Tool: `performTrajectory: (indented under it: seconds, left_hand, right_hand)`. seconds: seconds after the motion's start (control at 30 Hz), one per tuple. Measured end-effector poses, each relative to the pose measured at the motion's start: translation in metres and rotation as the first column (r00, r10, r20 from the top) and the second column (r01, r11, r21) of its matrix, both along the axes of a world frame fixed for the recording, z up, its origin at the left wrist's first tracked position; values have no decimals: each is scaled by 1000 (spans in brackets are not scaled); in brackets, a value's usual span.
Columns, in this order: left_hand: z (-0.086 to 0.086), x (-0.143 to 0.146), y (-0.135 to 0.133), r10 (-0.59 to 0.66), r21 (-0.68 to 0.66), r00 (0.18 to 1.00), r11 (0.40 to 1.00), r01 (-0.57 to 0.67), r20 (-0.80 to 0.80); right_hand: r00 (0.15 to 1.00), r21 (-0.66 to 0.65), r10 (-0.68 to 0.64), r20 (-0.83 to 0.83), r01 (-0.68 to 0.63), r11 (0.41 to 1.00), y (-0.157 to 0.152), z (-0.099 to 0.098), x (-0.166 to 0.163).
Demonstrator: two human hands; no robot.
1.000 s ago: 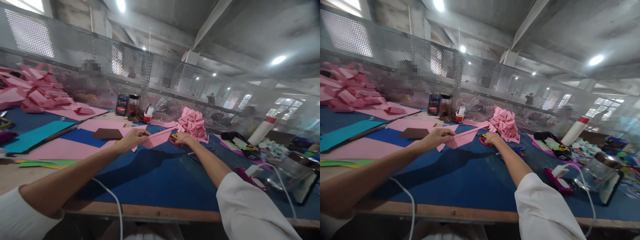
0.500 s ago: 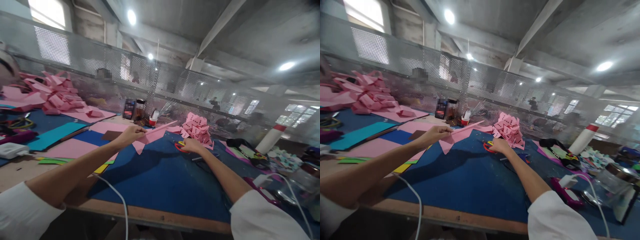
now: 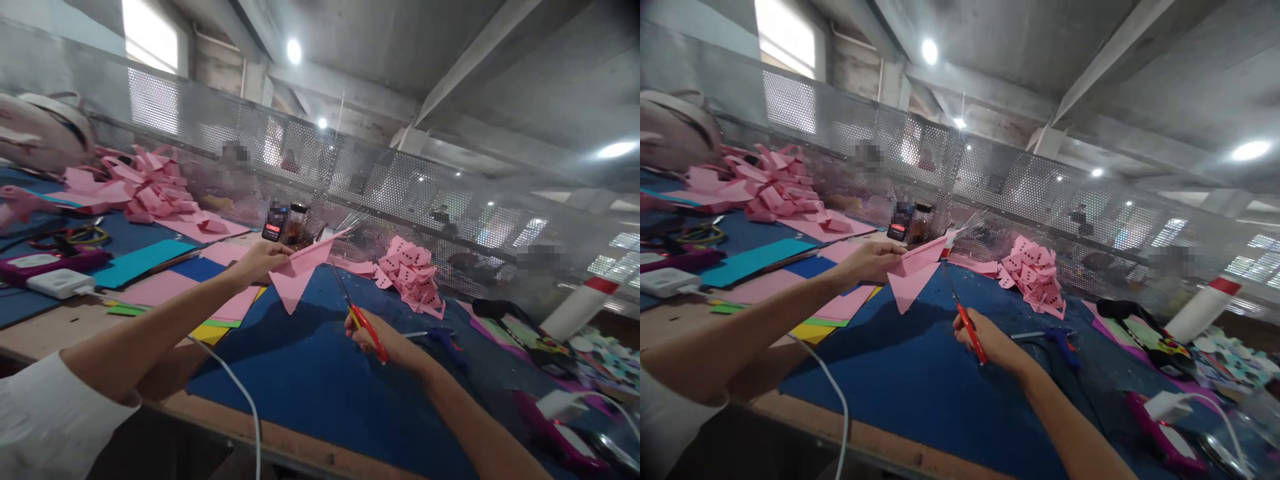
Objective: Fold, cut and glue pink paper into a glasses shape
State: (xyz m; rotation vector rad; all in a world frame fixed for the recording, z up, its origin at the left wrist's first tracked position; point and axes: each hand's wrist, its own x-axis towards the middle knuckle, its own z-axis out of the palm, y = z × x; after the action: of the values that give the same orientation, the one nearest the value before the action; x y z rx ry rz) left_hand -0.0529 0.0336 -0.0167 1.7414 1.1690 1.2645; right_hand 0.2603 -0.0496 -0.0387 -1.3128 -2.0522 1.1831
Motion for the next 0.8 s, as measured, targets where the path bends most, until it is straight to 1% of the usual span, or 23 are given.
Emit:
performTrajectory:
  seconds: [0.1,0.17,0.3,0.5,0.63,0.8]
  left_hand:
    - [0,2,-5,-58,-36,997,998,59,44]
    - [1,5,-9,-73,-48,996,996,75,44]
    - [1,13,-18,-71,-22,997,997,71,19]
    - [-5,19,-20,-149,0,989,989,149,4]
    - [-6,21,-21,-155,13,988,988,155,-6]
    - [-8,23,-21,-148,-1,988,989,148,-35]
  right_hand:
    - [999,4,6,48,-6,1000,-3,-3,-4]
    - [997,10,20,76,-21,1000,-8,-5,-4]
    - [995,28,30,91,-33,999,-17,-5,-5]
    - [998,57,-5,68,1,998,-22,-4,-12]
    - [998,63,-9,60,5,998,-22,-6,-13]
    - [998,67,-16,53,13,998,-23,-5,-15]
